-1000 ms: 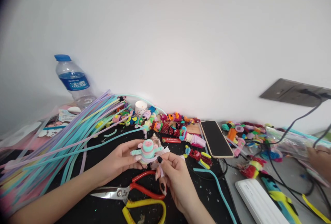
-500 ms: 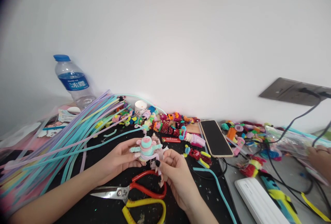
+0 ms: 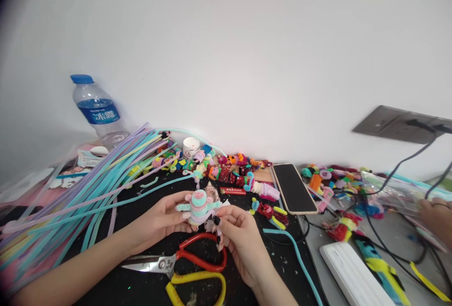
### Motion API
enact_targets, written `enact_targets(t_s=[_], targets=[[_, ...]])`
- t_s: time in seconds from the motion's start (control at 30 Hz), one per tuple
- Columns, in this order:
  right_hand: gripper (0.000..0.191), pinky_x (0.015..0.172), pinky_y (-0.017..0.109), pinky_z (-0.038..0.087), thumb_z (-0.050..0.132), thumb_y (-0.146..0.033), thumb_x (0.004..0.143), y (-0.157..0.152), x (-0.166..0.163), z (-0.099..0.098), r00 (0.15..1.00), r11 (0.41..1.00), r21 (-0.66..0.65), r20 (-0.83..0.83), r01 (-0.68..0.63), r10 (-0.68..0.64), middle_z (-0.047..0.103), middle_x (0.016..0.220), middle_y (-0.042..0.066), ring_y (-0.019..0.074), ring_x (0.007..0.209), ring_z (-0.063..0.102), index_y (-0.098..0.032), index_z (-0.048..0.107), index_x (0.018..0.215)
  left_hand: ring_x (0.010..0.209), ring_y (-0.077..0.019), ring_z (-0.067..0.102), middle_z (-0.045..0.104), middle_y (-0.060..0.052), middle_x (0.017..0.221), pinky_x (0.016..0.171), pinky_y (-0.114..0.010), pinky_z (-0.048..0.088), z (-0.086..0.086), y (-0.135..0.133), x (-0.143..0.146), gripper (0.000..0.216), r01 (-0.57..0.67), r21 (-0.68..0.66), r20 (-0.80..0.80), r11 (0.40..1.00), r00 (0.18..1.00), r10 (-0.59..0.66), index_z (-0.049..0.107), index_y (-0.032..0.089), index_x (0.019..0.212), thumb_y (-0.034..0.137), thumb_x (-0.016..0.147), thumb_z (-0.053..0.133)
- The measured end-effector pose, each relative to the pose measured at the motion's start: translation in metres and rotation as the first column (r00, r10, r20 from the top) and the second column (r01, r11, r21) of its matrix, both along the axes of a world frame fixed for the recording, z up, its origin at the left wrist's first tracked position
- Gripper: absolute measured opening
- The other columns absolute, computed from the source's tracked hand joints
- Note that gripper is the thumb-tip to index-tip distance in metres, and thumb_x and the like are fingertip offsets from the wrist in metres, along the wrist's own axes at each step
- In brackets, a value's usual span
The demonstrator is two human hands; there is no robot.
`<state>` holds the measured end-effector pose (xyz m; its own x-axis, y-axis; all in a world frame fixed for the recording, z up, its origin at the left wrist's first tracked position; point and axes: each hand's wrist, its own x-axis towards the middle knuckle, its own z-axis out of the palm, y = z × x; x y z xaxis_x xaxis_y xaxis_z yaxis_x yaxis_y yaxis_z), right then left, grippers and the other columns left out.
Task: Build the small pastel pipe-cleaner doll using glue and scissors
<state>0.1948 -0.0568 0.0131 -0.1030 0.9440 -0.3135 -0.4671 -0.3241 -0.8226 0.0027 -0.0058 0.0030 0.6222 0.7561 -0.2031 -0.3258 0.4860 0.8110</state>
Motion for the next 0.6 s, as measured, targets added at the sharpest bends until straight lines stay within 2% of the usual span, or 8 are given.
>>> enact_targets(t_s=[0.23,0.6], targets=[[0.025,0.04,0.015,0.047,0.08,-0.024,0.065,0.0001,0.0004,-0.0015,1.0,0.999,-0.029,0.011,-0.013,0.013,0.062,0.061,0.0,0.0042,0.042,0.051,-0.011,0.065,0.08,0.075,-0.0144,0.064,0.067,-0.006,0.093,0.075,-0.029,0.049,0.0008,0.0004,-0.001,0.042,0.041,-0.011,0.007,0.999,0.999,-0.041,0.058,0.017,0.113,0.018,0.074,0.07],[0.024,0.041,0.014,0.045,0.08,-0.023,0.066,0.0003,0.0017,-0.0026,1.0,0.999,-0.026,0.02,-0.02,0.02,0.062,0.059,-0.001,0.0032,0.04,0.05,-0.011,0.065,0.081,0.081,-0.0168,0.064,0.068,-0.007,0.096,0.079,-0.032,0.048,0.0,-0.0009,-0.002,0.04,0.036,-0.03,0.014,0.999,0.999,-0.036,0.06,0.019,0.112,0.02,0.074,0.07]])
